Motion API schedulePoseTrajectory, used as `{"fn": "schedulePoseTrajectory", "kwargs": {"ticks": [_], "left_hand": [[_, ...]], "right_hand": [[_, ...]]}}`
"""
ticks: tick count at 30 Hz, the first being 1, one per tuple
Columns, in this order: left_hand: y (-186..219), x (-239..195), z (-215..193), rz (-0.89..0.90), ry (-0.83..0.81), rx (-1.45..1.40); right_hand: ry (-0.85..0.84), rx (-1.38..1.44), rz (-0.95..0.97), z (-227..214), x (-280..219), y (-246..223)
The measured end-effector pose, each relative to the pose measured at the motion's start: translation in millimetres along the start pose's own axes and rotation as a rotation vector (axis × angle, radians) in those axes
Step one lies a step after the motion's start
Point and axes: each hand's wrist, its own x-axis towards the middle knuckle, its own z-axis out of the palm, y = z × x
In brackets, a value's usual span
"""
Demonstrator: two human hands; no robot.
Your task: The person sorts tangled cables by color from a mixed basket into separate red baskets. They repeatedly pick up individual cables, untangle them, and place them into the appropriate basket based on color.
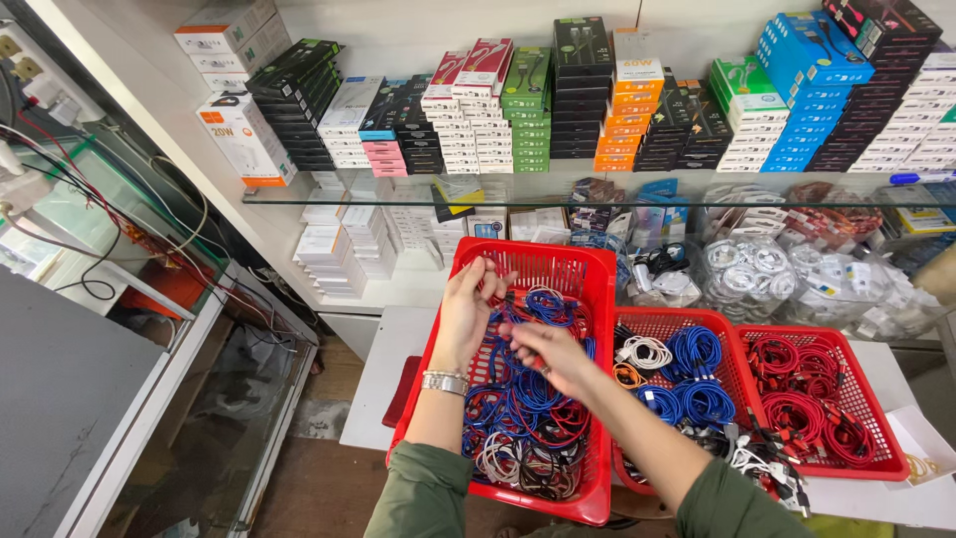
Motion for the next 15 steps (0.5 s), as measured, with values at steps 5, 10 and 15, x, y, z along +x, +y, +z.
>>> {"fn": "schedulePoseTrajectory", "kwargs": {"ticks": [5, 10, 15], "left_hand": [[-21, 4, -2, 0.117, 0.268, 0.793], [-21, -1, -5, 0.131, 0.198, 1.157], [-17, 7, -7, -0.307, -0.037, 0.653]], "right_hand": [[-0.034, -0.329, -0.298, 35, -25, -15], [-0.166, -0.323, -0.336, 20, -29, -68], [0.178, -0.839, -0.493, 4, -35, -78]]}}
